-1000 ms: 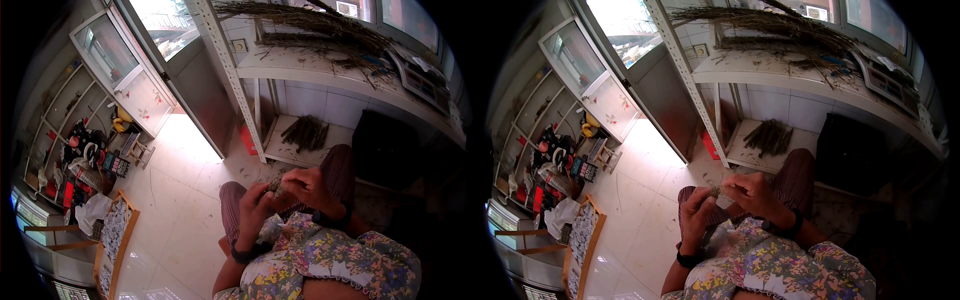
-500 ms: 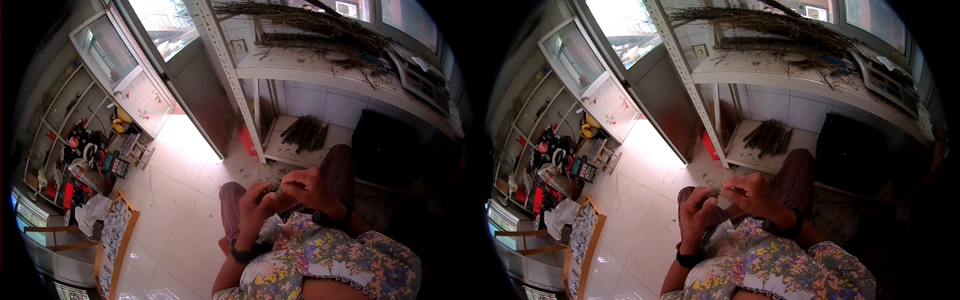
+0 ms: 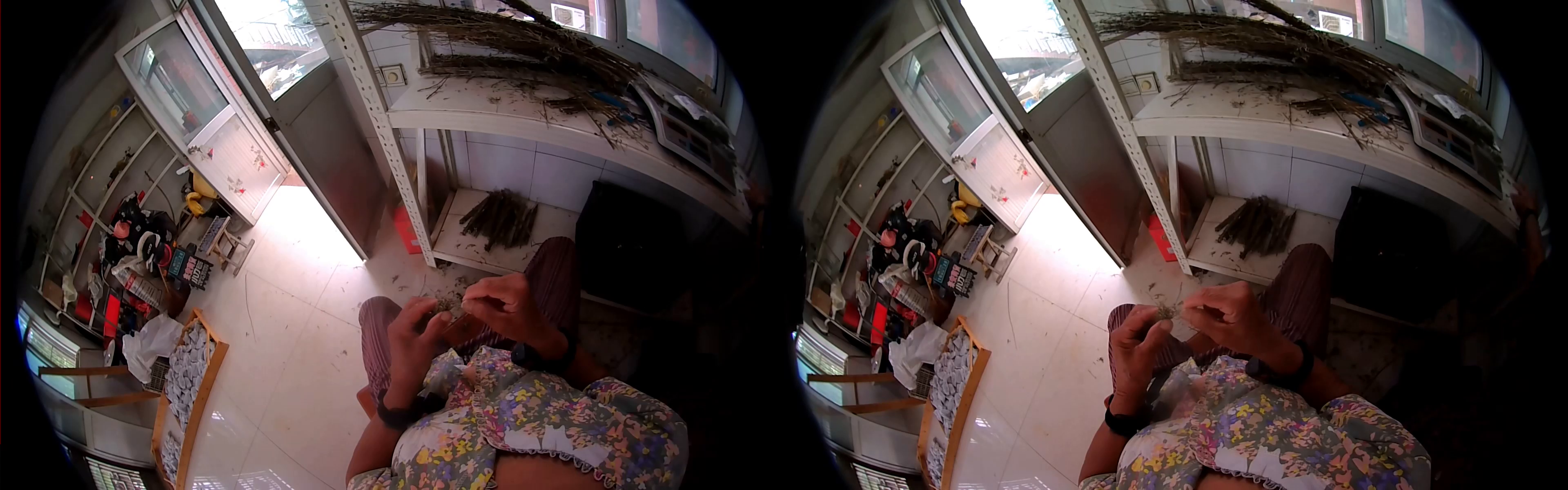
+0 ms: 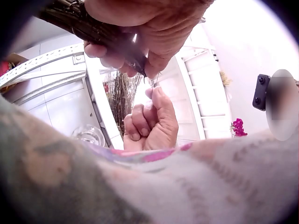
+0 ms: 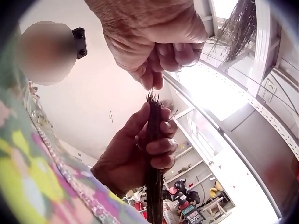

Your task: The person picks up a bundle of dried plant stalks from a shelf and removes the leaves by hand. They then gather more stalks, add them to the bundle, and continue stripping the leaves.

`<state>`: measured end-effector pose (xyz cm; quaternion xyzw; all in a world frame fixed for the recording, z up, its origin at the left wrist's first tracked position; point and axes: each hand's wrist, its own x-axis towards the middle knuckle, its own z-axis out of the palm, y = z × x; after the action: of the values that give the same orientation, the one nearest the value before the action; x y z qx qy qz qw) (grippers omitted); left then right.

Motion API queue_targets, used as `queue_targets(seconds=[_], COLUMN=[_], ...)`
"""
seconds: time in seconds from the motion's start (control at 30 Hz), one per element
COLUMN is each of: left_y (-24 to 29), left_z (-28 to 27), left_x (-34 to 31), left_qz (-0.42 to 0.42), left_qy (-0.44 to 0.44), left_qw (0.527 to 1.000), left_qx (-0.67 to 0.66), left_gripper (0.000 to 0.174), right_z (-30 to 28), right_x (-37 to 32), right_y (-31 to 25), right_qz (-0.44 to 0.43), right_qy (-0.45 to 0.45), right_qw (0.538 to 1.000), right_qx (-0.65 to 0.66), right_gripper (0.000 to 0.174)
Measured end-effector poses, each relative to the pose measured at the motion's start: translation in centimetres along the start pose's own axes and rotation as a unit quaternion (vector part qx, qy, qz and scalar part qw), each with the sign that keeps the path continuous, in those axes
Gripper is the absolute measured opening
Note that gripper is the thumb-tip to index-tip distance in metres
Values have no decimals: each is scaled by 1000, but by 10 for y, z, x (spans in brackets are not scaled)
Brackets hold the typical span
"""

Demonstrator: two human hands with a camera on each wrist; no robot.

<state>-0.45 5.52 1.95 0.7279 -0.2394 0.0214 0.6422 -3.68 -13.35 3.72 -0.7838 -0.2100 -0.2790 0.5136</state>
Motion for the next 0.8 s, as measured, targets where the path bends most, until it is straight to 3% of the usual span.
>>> queue_targets(seconds=[0.07, 0.27, 0.47, 0.8], left_y=[1, 1, 5, -4], left_z=[0, 0, -1, -1], left_x=[-1, -1, -1, -1], left_qz=[-2, -5, -9, 6], left_qy=[-2, -2, -7, -30], left_qw=[1000, 1000, 1000, 999], left_qx=[5, -4, -10, 13], left_gripper=[22, 22, 20, 19], right_z=[-1, -1, -2, -6], right_x=[-2, -1, -3, -1], right_y=[0, 3, 6, 1], right_qz=[28, -8, 11, -93], right_qy=[-2, 5, 23, -37], right_qw=[1000, 1000, 999, 994], right_qx=[2, 0, 27, 44], right_gripper=[5, 4, 4, 6])
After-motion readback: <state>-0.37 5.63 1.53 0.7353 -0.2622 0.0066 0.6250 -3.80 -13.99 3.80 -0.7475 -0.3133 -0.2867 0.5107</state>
